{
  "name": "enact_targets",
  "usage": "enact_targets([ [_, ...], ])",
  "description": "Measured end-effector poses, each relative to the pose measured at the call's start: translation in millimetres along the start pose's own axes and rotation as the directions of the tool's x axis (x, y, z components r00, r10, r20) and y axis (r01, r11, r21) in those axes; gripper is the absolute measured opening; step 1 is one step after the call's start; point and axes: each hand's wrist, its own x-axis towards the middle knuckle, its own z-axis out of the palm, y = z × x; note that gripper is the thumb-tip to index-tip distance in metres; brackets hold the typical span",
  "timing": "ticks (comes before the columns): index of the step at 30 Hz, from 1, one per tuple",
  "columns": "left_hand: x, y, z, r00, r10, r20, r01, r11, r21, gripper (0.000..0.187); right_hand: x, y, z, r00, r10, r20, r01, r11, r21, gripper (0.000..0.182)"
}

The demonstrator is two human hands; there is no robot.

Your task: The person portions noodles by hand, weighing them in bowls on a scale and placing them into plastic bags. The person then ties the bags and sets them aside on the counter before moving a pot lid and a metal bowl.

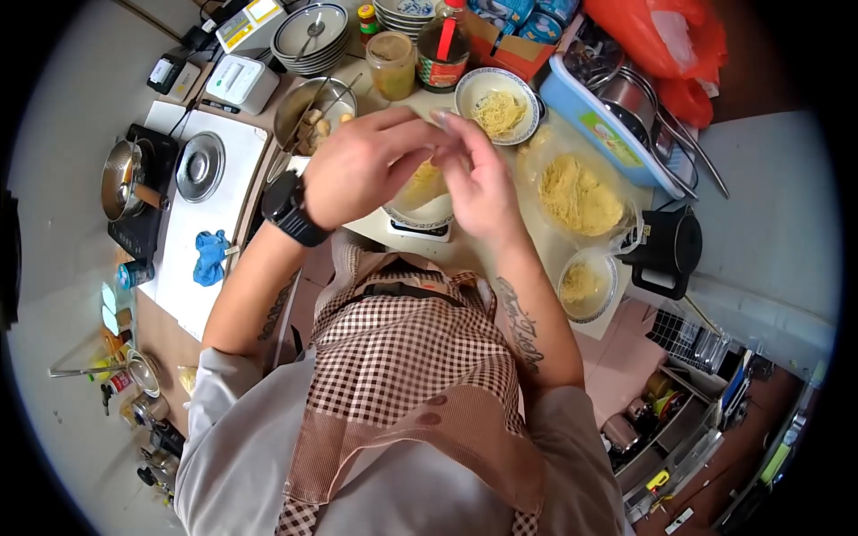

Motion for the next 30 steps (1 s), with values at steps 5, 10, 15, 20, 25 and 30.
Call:
enact_targets([
  [5, 0.8, 8.5, -41.7, 0.977, -0.186, -0.108, 0.180, 0.982, -0.062, 0.011, -17.4, -4.1, -21.7, 0.959, -0.202, -0.199, 0.221, 0.972, 0.078, 0.026],
  [10, -54.9, -23.3, -23.4, 0.887, -0.443, -0.134, 0.421, 0.893, -0.160, 0.014, -37.6, 18.6, -34.4, 0.949, -0.171, -0.266, 0.217, 0.964, 0.153, 0.016],
  [15, -61.9, -6.2, -6.5, 0.817, -0.558, -0.146, 0.509, 0.816, -0.272, 0.012, -39.7, 16.9, -33.6, 0.954, -0.135, -0.266, 0.191, 0.962, 0.195, 0.012],
  [20, -42.6, 8.3, -5.9, 0.896, -0.435, -0.086, 0.389, 0.864, -0.318, 0.012, -39.1, 5.7, -23.0, 0.977, 0.040, -0.209, -0.037, 0.999, 0.017, 0.019],
  [25, -2.7, 13.7, 7.6, 0.987, -0.022, 0.157, 0.080, 0.925, -0.371, 0.017, -30.2, 6.3, 0.4, 0.989, -0.084, 0.124, 0.115, 0.955, -0.273, 0.011],
  [30, -14.6, 1.1, 13.2, 0.978, -0.207, 0.009, 0.190, 0.877, -0.442, 0.025, -27.8, -12.2, -14.5, 0.979, 0.180, 0.095, -0.167, 0.978, -0.122, 0.021],
])
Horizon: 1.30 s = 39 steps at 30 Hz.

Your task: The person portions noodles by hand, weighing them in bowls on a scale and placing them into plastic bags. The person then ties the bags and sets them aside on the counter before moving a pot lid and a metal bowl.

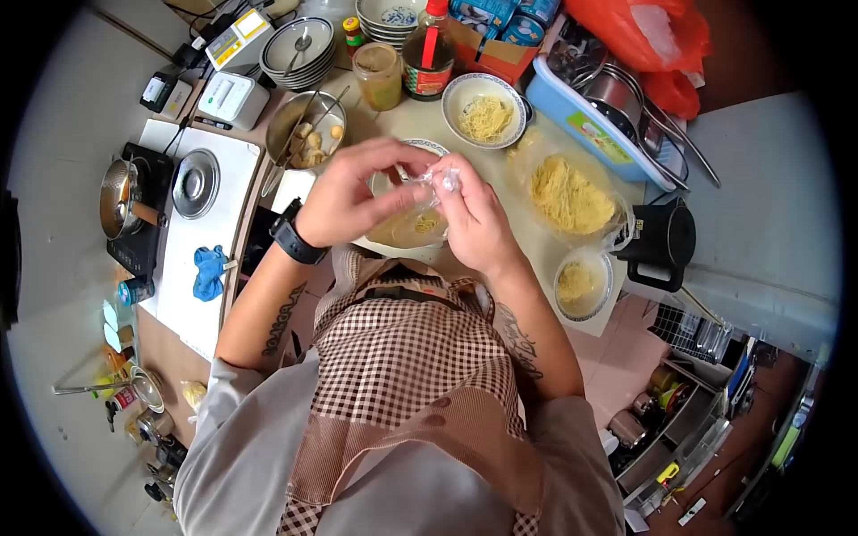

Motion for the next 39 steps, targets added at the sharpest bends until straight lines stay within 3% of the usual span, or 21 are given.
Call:
enact_targets([
  [3, -12.6, -2.0, 12.5, 0.983, -0.184, -0.024, 0.183, 0.981, -0.066, 0.019, 3.3, -4.8, 3.9, 0.996, 0.093, 0.006, -0.093, 0.982, 0.165, 0.021],
  [7, -20.6, -13.5, 18.9, 0.987, 0.115, -0.108, -0.107, 0.992, 0.071, 0.018, 12.1, -2.9, -13.6, 0.968, 0.131, 0.214, -0.201, 0.915, 0.351, 0.024],
  [9, -16.7, -6.2, 26.8, 0.964, 0.127, -0.234, -0.111, 0.991, 0.080, 0.023, 10.8, -7.6, -23.0, 0.960, 0.124, 0.251, -0.226, 0.872, 0.434, 0.026],
  [10, -13.9, -2.6, 32.5, 0.946, 0.133, -0.296, -0.113, 0.990, 0.086, 0.026, 12.3, -10.8, -28.6, 0.958, 0.042, 0.282, -0.151, 0.913, 0.378, 0.023],
  [12, -15.5, -11.6, 37.8, 0.983, -0.010, -0.181, 0.006, 1.000, -0.025, 0.022, 17.4, -15.4, -41.3, 0.923, -0.116, 0.367, 0.014, 0.963, 0.269, 0.018],
  [14, -12.4, -24.3, 27.7, 0.999, -0.049, 0.019, 0.049, 0.999, -0.007, 0.015, 15.4, -22.7, -41.8, 0.956, -0.152, 0.253, 0.162, 0.987, -0.021, 0.003],
  [15, -12.7, -24.1, 28.0, 0.995, -0.096, -0.025, 0.096, 0.995, -0.021, 0.014, 14.9, -24.8, -38.8, 0.959, -0.222, 0.176, 0.257, 0.942, -0.213, 0.003],
  [17, -10.3, -22.5, 20.0, 0.961, -0.249, 0.116, 0.266, 0.949, -0.166, 0.015, 13.1, -31.6, -24.7, 0.920, -0.391, 0.010, 0.342, 0.792, -0.506, 0.010],
  [18, -9.3, -23.1, 17.4, 0.929, -0.313, 0.196, 0.353, 0.908, -0.227, 0.016, 14.6, -28.5, -18.9, 0.851, -0.525, -0.002, 0.439, 0.714, -0.546, 0.012],
  [20, -6.7, -24.8, 27.9, 0.932, -0.336, 0.135, 0.361, 0.831, -0.422, 0.016, 18.9, -15.4, -10.0, 0.655, -0.756, 0.000, 0.594, 0.515, -0.618, 0.015],
  [22, -6.8, -20.7, 32.9, 0.880, -0.463, 0.102, 0.364, 0.523, -0.771, 0.018, 19.9, -13.3, -5.6, 0.578, -0.814, 0.055, 0.635, 0.406, -0.658, 0.020],
  [23, -9.4, -16.3, 28.3, 0.880, -0.464, 0.096, 0.352, 0.505, -0.788, 0.023, 19.5, -14.9, -4.3, 0.535, -0.840, 0.091, 0.658, 0.346, -0.669, 0.020],
  [24, -11.9, -17.2, 23.7, 0.875, -0.483, 0.014, 0.348, 0.609, -0.713, 0.023, 18.6, -15.4, -3.5, 0.489, -0.863, 0.128, 0.678, 0.283, -0.679, 0.020],
  [26, -15.7, -23.0, 12.2, 0.858, -0.488, -0.156, 0.346, 0.777, -0.525, 0.021, 5.3, -9.5, -3.2, 0.533, -0.833, 0.152, 0.736, 0.367, -0.569, 0.018],
  [31, -37.0, -87.3, -49.0, 0.640, -0.556, -0.530, 0.441, 0.831, -0.340, 0.021, -44.7, -2.4, 13.9, 0.691, -0.653, 0.310, 0.720, 0.661, -0.211, 0.018],
  [34, -60.0, -95.6, -87.9, 0.611, -0.500, -0.614, 0.502, 0.844, -0.189, 0.021, -60.4, -18.3, 32.6, 0.582, -0.675, 0.453, 0.722, 0.685, 0.093, 0.018],
  [35, -72.1, -83.1, -87.9, 0.718, -0.493, -0.492, 0.411, 0.870, -0.271, 0.022, -61.0, -25.5, 35.7, 0.609, -0.637, 0.474, 0.676, 0.728, 0.110, 0.018],
  [36, -85.4, -67.2, -83.0, 0.865, -0.404, -0.296, 0.354, 0.912, -0.209, 0.022, -60.2, -29.0, 42.8, 0.628, -0.598, 0.498, 0.625, 0.769, 0.135, 0.019],
  [37, -99.2, -51.5, -68.4, 0.854, -0.519, -0.042, 0.478, 0.813, -0.331, 0.025, -57.3, -23.9, 43.9, 0.659, -0.548, 0.515, 0.559, 0.815, 0.151, 0.019],
  [38, -110.9, -36.6, -47.3, 0.848, -0.522, 0.092, 0.507, 0.748, -0.428, 0.036, -55.3, -25.5, 45.0, 0.711, -0.486, 0.509, 0.486, 0.862, 0.144, 0.018],
  [39, -126.0, -34.0, -25.9, 0.905, -0.382, 0.187, 0.425, 0.830, -0.361, 0.056, -53.3, -22.2, 46.6, 0.751, -0.420, 0.510, 0.405, 0.903, 0.148, 0.017],
])
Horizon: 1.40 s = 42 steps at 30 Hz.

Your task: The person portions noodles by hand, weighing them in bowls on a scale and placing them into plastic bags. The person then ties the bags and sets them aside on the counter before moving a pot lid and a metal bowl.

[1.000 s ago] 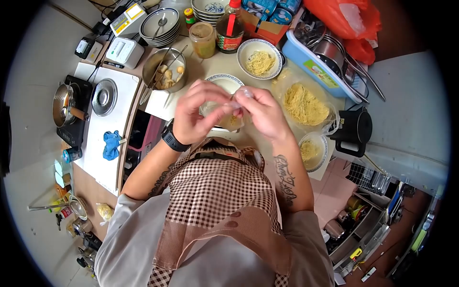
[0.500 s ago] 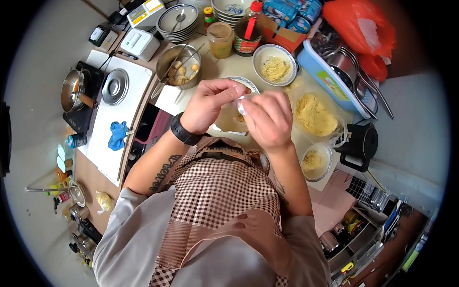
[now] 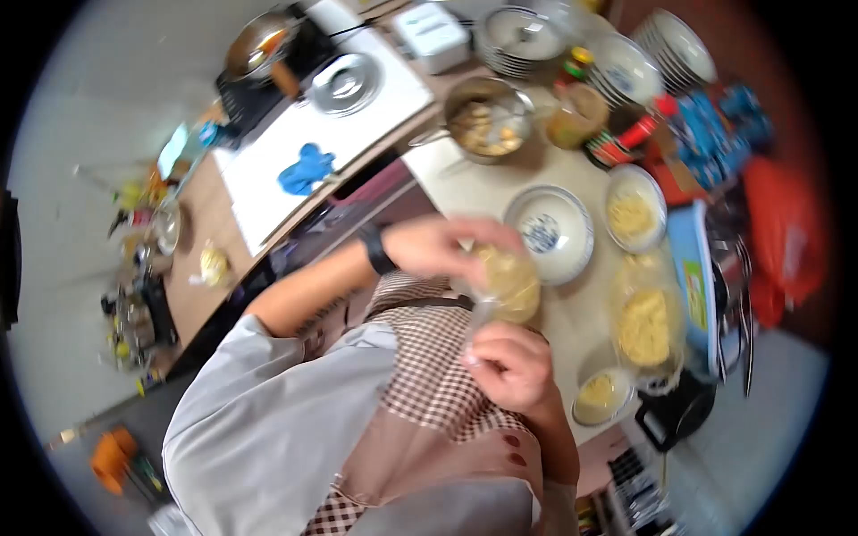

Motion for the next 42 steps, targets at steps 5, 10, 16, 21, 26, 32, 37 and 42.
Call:
enact_targets([
  [5, -25.1, -47.0, 56.0, 0.968, -0.013, -0.249, 0.024, 0.999, 0.043, 0.039, 8.4, 16.6, -2.3, 0.938, 0.346, 0.019, -0.346, 0.929, 0.131, 0.029],
  [10, -90.1, -73.7, 24.2, 0.752, -0.171, -0.636, -0.077, 0.936, -0.343, 0.020, 10.1, 36.6, -13.2, 0.929, 0.371, -0.014, -0.370, 0.928, 0.043, 0.031],
  [16, -259.0, -105.7, -56.2, -0.224, -0.213, -0.951, -0.333, 0.934, -0.131, 0.027, 21.2, 44.0, -12.5, 0.936, 0.352, 0.017, -0.342, 0.918, -0.204, 0.026],
  [21, -386.5, -127.8, -139.8, -0.616, -0.061, -0.785, -0.346, 0.916, 0.201, 0.038, 28.2, 50.5, -0.9, 0.926, 0.374, 0.053, -0.347, 0.899, -0.267, 0.022],
  [26, -476.0, -246.0, -186.6, -0.705, 0.252, -0.663, 0.424, 0.899, -0.110, 0.067, 28.3, 62.5, 1.5, 0.920, 0.377, 0.107, -0.310, 0.867, -0.389, 0.012],
  [32, -250.2, -149.6, -100.1, -0.258, -0.019, -0.966, 0.113, 0.992, -0.050, 0.031, -30.5, 65.9, -38.5, 0.843, 0.460, -0.280, -0.537, 0.680, -0.499, 0.016],
  [37, -160.6, -143.1, -55.1, 0.338, -0.054, -0.939, 0.181, 0.983, 0.009, 0.014, -118.0, 75.7, -111.9, 0.403, 0.483, -0.778, -0.906, 0.330, -0.264, 0.019],
  [42, -99.6, -122.3, -28.7, 0.648, -0.047, -0.761, 0.187, 0.977, 0.099, 0.013, -185.3, 129.6, -187.8, 0.223, 0.300, -0.928, -0.966, 0.195, -0.169, 0.032],
])
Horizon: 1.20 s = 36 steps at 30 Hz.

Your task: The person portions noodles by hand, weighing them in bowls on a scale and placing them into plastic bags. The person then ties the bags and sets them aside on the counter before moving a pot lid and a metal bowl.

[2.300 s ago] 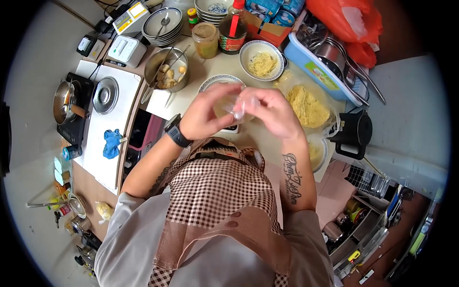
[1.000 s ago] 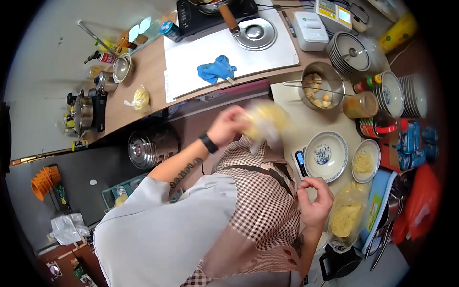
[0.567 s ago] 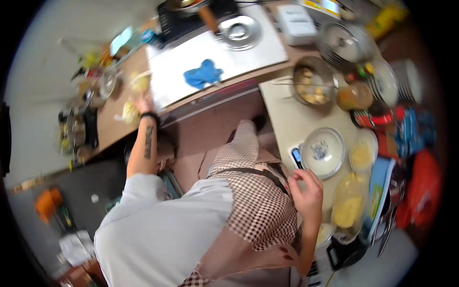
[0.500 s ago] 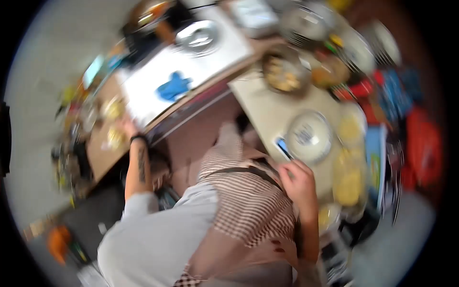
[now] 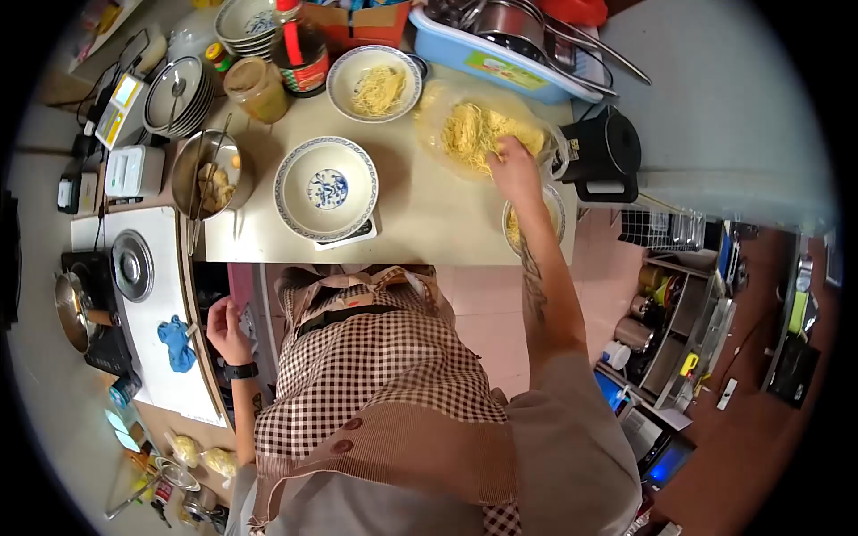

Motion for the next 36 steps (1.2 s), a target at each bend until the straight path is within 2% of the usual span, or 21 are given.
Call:
enact_targets([
  [1, 5.4, 7.3, 10.4, 0.999, 0.010, 0.053, -0.011, 1.000, 0.010, 0.012, 11.2, -1.1, 10.4, 0.999, 0.010, -0.032, -0.010, 1.000, 0.005, 0.035],
  [4, 19.4, 34.2, 43.2, 0.976, 0.017, 0.218, -0.023, 0.999, 0.028, 0.008, 41.1, -3.6, 61.2, 0.951, -0.155, -0.269, 0.104, 0.975, -0.195, 0.042],
  [7, 24.0, 63.3, 73.0, 0.944, 0.053, 0.326, -0.079, 0.995, 0.067, 0.007, 58.2, 4.5, 58.0, 0.996, 0.079, 0.044, -0.078, 0.997, -0.020, 0.038],
  [9, 23.3, 68.9, 80.1, 0.930, 0.032, 0.367, -0.078, 0.991, 0.111, 0.007, 55.2, -0.9, 22.6, 0.988, 0.137, 0.074, -0.151, 0.956, 0.252, 0.033],
  [10, 19.9, 73.9, 86.1, 0.930, 0.023, 0.366, -0.060, 0.994, 0.092, 0.007, 50.4, 2.5, 5.6, 0.982, 0.164, 0.099, -0.189, 0.907, 0.375, 0.030],
  [12, 12.4, 72.9, 95.7, 0.932, 0.052, 0.358, -0.072, 0.996, 0.044, 0.007, 47.9, 25.6, -13.9, 0.982, 0.126, 0.139, -0.187, 0.717, 0.672, 0.023],
  [13, 8.3, 72.7, 100.0, 0.932, 0.065, 0.356, -0.078, 0.997, 0.023, 0.007, 41.9, 22.8, -32.0, 0.987, 0.102, 0.121, -0.158, 0.635, 0.756, 0.020],
  [15, 0.2, 75.5, 106.3, 0.934, 0.034, 0.355, -0.057, 0.997, 0.053, 0.008, 18.7, -18.2, -84.4, 0.989, 0.076, 0.125, -0.145, 0.400, 0.905, 0.020],
  [16, -1.5, 69.7, 106.1, 0.930, 0.030, 0.366, -0.045, 0.998, 0.033, 0.008, 19.0, -15.4, -100.3, 0.992, 0.016, 0.125, -0.124, 0.329, 0.936, 0.024],
  [21, -2.4, 60.6, 107.3, 0.920, 0.030, 0.391, -0.037, 0.999, 0.008, 0.009, 3.1, -65.3, -161.4, 0.990, -0.136, 0.048, -0.024, 0.166, 0.986, 0.032],
  [24, 1.4, 59.1, 107.4, 0.922, 0.029, 0.387, -0.045, 0.998, 0.034, 0.009, -9.2, -105.7, -165.5, 0.973, -0.223, 0.053, -0.032, 0.098, 0.995, 0.035],
  [26, 1.0, 58.0, 106.0, 0.929, 0.011, 0.370, -0.025, 0.999, 0.032, 0.009, -14.0, -126.5, -149.3, 0.953, -0.288, 0.096, -0.089, 0.037, 0.995, 0.034],
  [31, -4.7, 34.8, 87.6, 0.947, -0.011, 0.322, 0.002, 1.000, 0.026, 0.009, -26.5, -163.2, -48.7, 0.883, -0.371, 0.289, -0.271, 0.100, 0.957, 0.026],
  [33, -8.2, 31.8, 80.0, 0.952, -0.041, 0.303, 0.032, 0.999, 0.032, 0.009, -36.3, -175.7, 8.8, 0.889, -0.333, 0.315, -0.249, 0.224, 0.942, 0.025],
  [35, -10.4, 28.3, 71.4, 0.956, -0.068, 0.284, 0.052, 0.996, 0.066, 0.009, -42.1, -174.9, 64.7, 0.849, -0.365, 0.381, -0.251, 0.355, 0.900, 0.024],
  [36, -10.8, 25.6, 67.4, 0.958, -0.081, 0.276, 0.057, 0.994, 0.095, 0.009, -43.6, -167.7, 82.9, 0.804, -0.341, 0.486, -0.249, 0.549, 0.798, 0.027],
])
